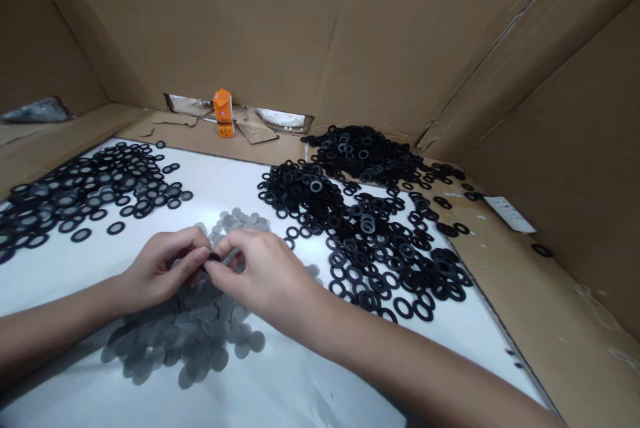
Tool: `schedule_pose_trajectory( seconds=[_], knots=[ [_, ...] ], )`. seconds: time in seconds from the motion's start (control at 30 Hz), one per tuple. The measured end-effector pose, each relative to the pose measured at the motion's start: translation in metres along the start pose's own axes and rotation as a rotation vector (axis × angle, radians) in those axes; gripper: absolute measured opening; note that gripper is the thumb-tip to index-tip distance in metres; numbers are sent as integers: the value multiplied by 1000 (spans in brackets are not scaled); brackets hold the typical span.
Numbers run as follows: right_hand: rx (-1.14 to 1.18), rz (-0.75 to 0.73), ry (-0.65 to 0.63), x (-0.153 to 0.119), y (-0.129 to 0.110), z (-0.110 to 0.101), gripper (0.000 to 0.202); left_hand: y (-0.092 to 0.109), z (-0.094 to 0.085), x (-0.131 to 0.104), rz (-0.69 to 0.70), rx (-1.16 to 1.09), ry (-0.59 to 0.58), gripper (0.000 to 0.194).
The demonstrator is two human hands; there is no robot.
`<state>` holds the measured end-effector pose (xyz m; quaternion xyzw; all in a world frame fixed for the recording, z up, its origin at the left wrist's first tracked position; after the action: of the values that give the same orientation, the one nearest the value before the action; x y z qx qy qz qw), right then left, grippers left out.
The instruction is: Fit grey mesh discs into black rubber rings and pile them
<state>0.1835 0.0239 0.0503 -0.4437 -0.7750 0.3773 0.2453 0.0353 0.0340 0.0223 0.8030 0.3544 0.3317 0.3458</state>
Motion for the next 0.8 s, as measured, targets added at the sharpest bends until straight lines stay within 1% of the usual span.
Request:
schedule_pose_trajectory(
  seconds=[0.07, 0.1, 0.17, 0.23, 0.3, 0.37, 0.47, 0.53, 0.6, 0.67, 0.8],
  knots=[
    [206, 46, 8, 0, 2, 6, 15, -1, 0, -4, -92, -107, 121, 25],
    [327, 63, 11, 0, 4, 10, 19, -1, 1, -5, -139, -159, 156, 25],
    [534, 63, 22, 2, 6, 14, 20, -2, 3, -6, -208, -231, 164, 27],
    [642, 50, 35, 5, 8, 15, 19, -1, 5, -4, -225, -247, 109, 31],
    [670, 60, 29, 7, 9, 14, 19, -1, 5, -1, -197, -214, 35, 34],
    [673, 82, 24, 9, 10, 12, 20, -2, 2, 1, -141, -149, -9, 35],
    [645, 125, 55, 9, 13, 8, 21, -3, -2, 1, -44, -66, -3, 31],
    [630, 148, 98, 8, 15, 6, 22, -5, -3, -1, -11, -50, 14, 29],
    [624, 168, 129, 7, 17, 5, 23, -7, -1, -2, -17, -60, 17, 28],
    [625, 186, 144, 7, 19, 5, 23, -9, 2, -3, -51, -95, -7, 28],
    [645, 193, 139, 8, 21, 3, 23, -9, 3, -3, -88, -148, -26, 29]
  ],
)
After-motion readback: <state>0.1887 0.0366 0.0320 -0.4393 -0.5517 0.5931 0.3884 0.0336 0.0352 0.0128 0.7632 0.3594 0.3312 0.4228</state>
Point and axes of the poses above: each hand's wrist, its own x-axis towards the middle knuckle, its own z-axis out of the palm, y = z × x, the point moved 4 cm from there along x, towards the middle knuckle, and after that the axes turned 4 degrees about -z, right-handed, at the moved point
